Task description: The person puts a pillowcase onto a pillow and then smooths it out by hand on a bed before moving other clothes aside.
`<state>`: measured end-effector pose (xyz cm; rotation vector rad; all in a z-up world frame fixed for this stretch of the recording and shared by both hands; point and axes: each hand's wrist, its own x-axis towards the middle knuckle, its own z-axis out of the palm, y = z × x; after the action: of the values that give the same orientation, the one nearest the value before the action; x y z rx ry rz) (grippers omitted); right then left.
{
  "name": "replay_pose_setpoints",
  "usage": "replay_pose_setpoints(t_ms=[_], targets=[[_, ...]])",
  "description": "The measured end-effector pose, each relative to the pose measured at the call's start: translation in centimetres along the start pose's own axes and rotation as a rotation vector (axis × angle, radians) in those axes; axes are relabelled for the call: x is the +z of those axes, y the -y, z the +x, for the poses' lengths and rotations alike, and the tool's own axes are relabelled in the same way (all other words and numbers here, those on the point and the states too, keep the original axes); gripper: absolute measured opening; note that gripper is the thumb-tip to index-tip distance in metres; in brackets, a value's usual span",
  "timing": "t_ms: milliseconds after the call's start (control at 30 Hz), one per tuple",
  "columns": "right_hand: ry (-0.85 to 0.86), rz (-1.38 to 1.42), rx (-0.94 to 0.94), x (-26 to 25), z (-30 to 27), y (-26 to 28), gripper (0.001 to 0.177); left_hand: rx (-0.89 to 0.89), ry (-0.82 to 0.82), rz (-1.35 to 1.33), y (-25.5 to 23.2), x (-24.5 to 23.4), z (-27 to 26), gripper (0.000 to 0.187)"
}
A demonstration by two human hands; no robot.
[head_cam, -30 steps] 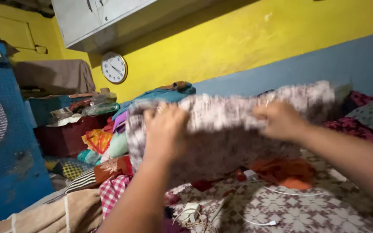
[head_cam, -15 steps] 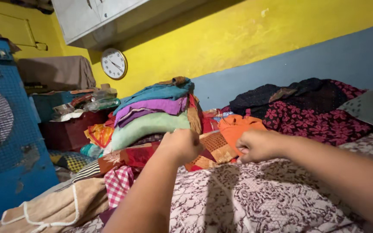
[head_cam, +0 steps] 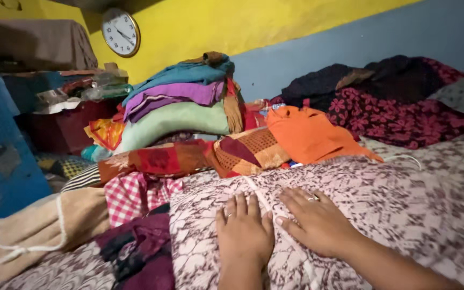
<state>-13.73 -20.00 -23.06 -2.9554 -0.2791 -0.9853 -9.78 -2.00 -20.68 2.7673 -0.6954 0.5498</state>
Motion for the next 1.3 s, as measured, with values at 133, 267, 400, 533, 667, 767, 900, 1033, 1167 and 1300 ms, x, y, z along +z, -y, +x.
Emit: replay_pose_setpoints(t_ms=[133, 267, 400, 533, 667, 767, 900, 1033, 1167, 1300], targets=[[0.113, 0.057, 0.111, 0.8, 0.0, -0.9, 0.067, 0.007, -0.040, -0.042, 0.7, 0.7, 0.3, 0.063], [0.151, 0.092, 0.169, -1.1, 0.7, -0.2, 0.073, -0.024, -0.047, -0.050, 0.2, -0.5, 0.3, 0.066], [0.139, 0.148, 0.213, -2.1, 0.5, 0.5, 0.071, 0.021, -0.149, -0.053, 0.5, -0.4, 0.0, 0.061], [0.027, 0.219, 0.178, -3.9, 0.3, 1.3, 0.069, 0.023, -0.184, -0.078, 0.6, 0.2, -0.4, 0.060], [-0.293, 0.334, -0.039, -7.4, 0.8, 1.1, 0.060, 0.040, -0.224, -0.082, 0.7, 0.2, -0.3, 0.057], [-0.428, 0.365, -0.009, -8.1, 0.4, 0.9, 0.058, 0.040, -0.219, -0.091, 0.8, 0.0, -0.3, 0.056], [-0.103, 0.207, -0.022, -4.5, 0.4, 1.6, 0.071, 0.033, -0.219, -0.109, 0.5, -0.4, -0.7, 0.050], [0.298, 0.105, 0.060, -1.1, 0.3, 1.0, 0.071, 0.103, -0.534, -0.033, 0.0, -2.2, -0.9, 0.065], [0.213, 0.125, 0.019, -0.4, 0.2, 0.2, 0.070, 0.067, -0.858, 0.144, 0.9, -5.0, 0.3, 0.076], [0.141, 0.227, 0.082, -3.1, 0.5, 1.5, 0.070, -0.177, -0.081, 0.117, 1.0, -2.5, -2.1, 0.087]])
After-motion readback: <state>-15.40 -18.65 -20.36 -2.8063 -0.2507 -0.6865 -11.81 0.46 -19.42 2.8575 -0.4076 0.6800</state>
